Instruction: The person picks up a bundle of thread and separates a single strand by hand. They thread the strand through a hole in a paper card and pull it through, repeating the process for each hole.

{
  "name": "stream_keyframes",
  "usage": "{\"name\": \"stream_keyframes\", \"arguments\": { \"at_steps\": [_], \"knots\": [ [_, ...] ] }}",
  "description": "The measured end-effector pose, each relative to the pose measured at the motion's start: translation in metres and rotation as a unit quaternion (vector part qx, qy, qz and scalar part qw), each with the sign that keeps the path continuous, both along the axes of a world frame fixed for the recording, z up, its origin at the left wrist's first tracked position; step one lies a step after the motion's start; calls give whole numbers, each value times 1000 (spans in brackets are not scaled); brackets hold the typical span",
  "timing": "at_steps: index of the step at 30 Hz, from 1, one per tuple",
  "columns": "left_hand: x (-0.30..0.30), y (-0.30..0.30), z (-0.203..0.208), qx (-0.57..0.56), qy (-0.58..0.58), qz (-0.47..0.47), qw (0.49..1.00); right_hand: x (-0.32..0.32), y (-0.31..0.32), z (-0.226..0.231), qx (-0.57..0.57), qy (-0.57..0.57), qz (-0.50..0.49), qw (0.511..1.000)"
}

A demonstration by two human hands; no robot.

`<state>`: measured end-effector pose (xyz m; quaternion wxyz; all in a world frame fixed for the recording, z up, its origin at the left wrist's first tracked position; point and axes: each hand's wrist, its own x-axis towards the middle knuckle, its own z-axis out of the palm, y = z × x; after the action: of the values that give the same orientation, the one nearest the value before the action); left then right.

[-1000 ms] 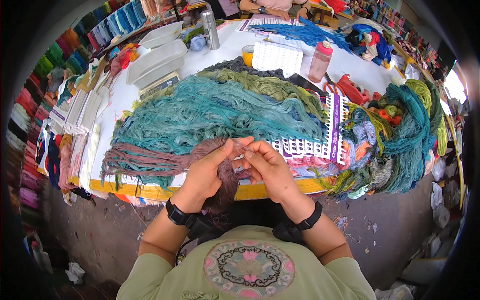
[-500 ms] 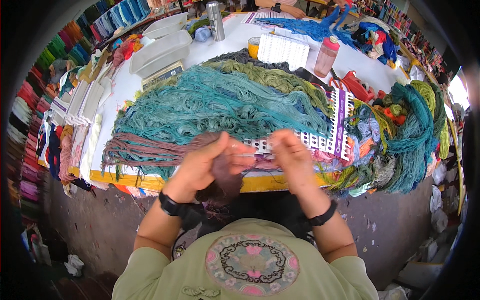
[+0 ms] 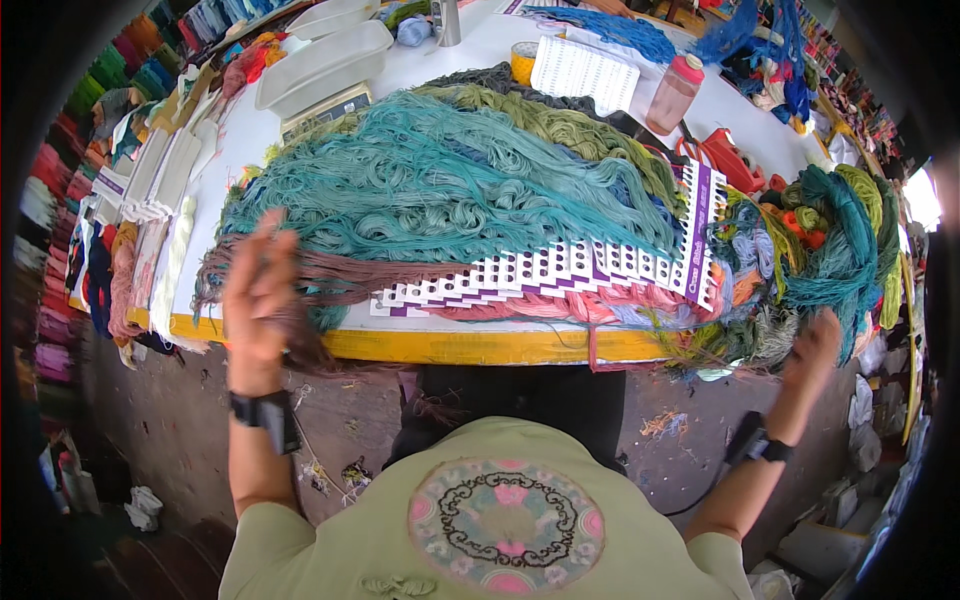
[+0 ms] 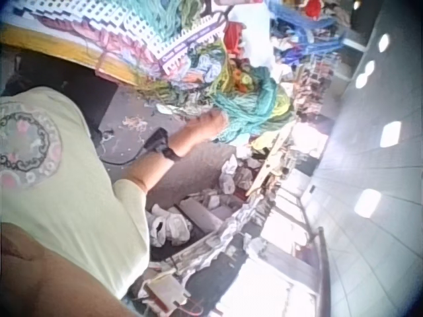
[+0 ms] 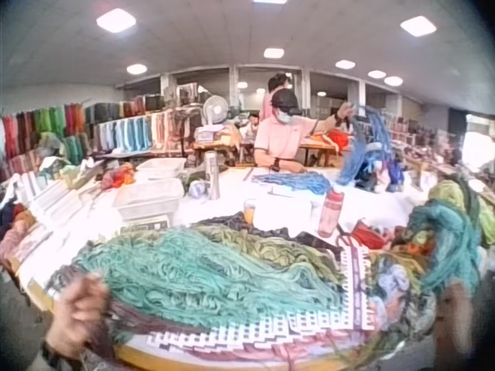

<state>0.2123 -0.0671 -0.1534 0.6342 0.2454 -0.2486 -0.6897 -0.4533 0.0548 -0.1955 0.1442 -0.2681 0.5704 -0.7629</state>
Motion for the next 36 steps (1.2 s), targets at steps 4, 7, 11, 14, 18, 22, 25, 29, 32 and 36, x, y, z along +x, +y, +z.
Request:
{"name": "stream_keyframes", "arguments": {
  "at_steps": [4,7,11,14,18,22,25,29,32,36],
  "knots": [
    [-89,-13,-19,56,-264,-157,950,208,-82,11,165,197,343,904],
    [-130,-29,-48,74,-473,-249,842,291,-113,11,158,372,417,814],
    [-150,-37,-68,101,-418,-239,870,325,-143,-3,186,449,451,748],
    [-148,-41,-70,138,-309,-262,904,324,-152,-5,223,422,500,723],
    [-156,-38,-72,158,-318,-232,906,323,-157,-4,253,356,526,729],
    [-158,-39,-71,170,-447,-240,845,323,-163,-14,286,324,565,703],
    [-139,-35,-73,58,-563,-232,791,316,-163,-23,298,222,604,705],
    [-95,-45,-80,92,-430,-163,883,315,-164,-27,277,103,632,717],
    [-108,-37,-63,116,-357,-161,913,315,-166,-26,289,123,623,716],
    [-113,-39,-65,90,-389,-156,903,311,-166,-29,282,127,619,722]
  ]
}}
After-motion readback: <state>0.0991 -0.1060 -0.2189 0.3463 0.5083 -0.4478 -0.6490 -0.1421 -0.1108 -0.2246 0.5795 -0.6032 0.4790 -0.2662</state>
